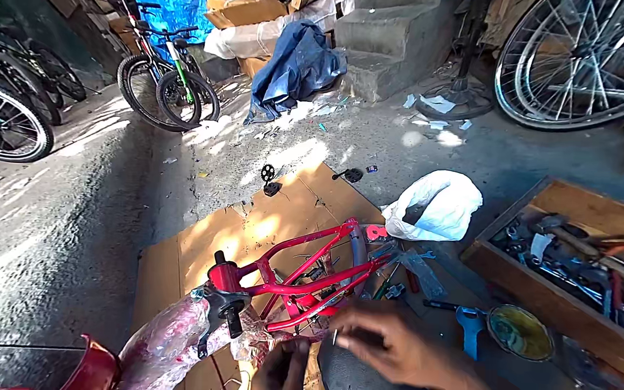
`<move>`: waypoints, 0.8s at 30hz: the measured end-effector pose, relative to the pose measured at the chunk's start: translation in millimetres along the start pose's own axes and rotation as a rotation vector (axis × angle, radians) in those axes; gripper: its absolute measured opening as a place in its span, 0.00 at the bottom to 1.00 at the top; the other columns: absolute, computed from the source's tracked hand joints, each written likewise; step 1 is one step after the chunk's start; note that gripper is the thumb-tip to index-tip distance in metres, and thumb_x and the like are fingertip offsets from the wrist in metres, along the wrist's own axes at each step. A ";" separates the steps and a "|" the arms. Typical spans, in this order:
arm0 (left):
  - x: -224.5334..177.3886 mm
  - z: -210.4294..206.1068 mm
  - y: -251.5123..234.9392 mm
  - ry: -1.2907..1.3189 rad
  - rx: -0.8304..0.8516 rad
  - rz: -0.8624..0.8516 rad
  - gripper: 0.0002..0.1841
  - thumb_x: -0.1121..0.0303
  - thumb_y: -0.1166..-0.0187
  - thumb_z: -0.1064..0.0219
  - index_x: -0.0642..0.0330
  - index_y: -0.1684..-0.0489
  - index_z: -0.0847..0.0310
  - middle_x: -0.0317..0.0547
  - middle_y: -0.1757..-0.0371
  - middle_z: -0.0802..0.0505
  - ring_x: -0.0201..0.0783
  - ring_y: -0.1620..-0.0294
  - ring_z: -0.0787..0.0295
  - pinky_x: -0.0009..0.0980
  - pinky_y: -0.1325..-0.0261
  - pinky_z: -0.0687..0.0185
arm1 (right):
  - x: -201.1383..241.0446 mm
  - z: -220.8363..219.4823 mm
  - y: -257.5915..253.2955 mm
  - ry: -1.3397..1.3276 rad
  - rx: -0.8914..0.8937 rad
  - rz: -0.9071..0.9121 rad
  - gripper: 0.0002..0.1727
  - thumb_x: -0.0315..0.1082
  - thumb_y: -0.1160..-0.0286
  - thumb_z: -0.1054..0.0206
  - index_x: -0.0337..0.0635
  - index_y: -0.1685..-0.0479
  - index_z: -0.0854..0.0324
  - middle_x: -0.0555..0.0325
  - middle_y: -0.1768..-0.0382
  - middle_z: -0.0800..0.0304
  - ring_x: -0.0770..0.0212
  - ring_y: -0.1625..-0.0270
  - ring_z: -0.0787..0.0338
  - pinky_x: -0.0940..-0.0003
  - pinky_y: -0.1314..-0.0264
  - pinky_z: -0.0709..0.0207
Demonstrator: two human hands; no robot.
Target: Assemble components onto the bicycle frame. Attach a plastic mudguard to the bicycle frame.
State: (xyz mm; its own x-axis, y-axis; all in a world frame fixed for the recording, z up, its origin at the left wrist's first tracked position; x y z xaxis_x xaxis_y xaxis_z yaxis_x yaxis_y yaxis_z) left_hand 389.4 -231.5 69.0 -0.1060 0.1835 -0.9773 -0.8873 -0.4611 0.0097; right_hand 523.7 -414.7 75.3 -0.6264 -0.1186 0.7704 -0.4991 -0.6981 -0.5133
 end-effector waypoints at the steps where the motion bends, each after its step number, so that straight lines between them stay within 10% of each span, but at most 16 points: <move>1: 3.7 -1.1 -17.8 -0.247 -0.091 -0.016 0.09 0.66 0.16 0.35 0.61 0.57 0.12 0.33 0.80 0.17 0.27 0.84 0.28 0.28 0.79 0.28 | -9.3 7.3 -3.0 -0.001 -0.063 -0.048 0.13 0.41 0.14 0.35 0.45 0.44 0.11 0.59 0.51 0.07 0.66 0.49 0.08 0.66 0.44 0.10; 4: 18.7 -9.3 -71.1 -0.917 -0.070 -0.055 0.16 0.61 0.20 0.34 0.55 0.40 0.11 0.49 0.64 0.06 0.50 0.70 0.09 0.56 0.64 0.14 | -28.5 22.1 -7.2 -0.044 -0.215 -0.158 0.13 0.41 0.14 0.36 0.45 0.46 0.11 0.62 0.52 0.07 0.69 0.51 0.07 0.69 0.47 0.09; 7: 36.3 -22.2 -111.0 -1.278 0.230 -0.040 0.17 0.62 0.18 0.39 0.49 0.36 0.11 0.52 0.38 0.09 0.54 0.39 0.09 0.54 0.39 0.14 | -36.4 25.3 -3.3 -0.094 -0.266 -0.206 0.12 0.41 0.14 0.35 0.45 0.46 0.11 0.63 0.52 0.06 0.69 0.53 0.07 0.70 0.49 0.10; 10: 44.9 -24.8 -133.4 -1.403 0.463 0.021 0.17 0.59 0.11 0.46 0.49 0.36 0.14 0.53 0.33 0.10 0.55 0.34 0.11 0.57 0.34 0.17 | -39.4 25.9 -0.6 -0.130 -0.272 -0.229 0.13 0.40 0.14 0.36 0.43 0.46 0.12 0.62 0.52 0.07 0.68 0.52 0.07 0.70 0.48 0.10; 16: 25.5 -6.8 -127.5 -1.378 0.195 -0.388 0.12 0.66 0.14 0.42 0.51 0.46 0.11 0.49 0.55 0.05 0.53 0.60 0.04 0.54 0.58 0.09 | -49.5 40.1 -24.5 -0.060 -0.197 -0.366 0.14 0.43 0.13 0.39 0.47 0.44 0.13 0.64 0.49 0.08 0.70 0.49 0.08 0.69 0.45 0.11; 24: 6.6 2.7 -101.6 -1.453 0.061 -0.704 0.14 0.76 0.28 0.33 0.50 0.51 0.06 0.50 0.67 0.07 0.51 0.74 0.06 0.46 0.76 0.12 | -58.9 9.8 -123.2 0.174 0.555 -0.532 0.16 0.41 0.11 0.45 0.41 0.41 0.18 0.49 0.54 0.12 0.52 0.50 0.12 0.46 0.46 0.21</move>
State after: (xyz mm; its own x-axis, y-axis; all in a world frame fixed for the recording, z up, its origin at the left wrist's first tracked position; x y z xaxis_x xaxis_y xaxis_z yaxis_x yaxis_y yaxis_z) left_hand 477.7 -181.0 62.1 0.0269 0.9741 0.2245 -0.9529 0.0928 -0.2888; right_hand 627.9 -328.6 96.9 -0.4951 0.4108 0.7656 -0.4154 -0.8859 0.2067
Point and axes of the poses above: each hand's wrist, its own y-axis away from the middle knuckle, its own z-axis out of the back of the hand, x = y × z, the point moved 2 cm from there along -y, towards the middle knuckle
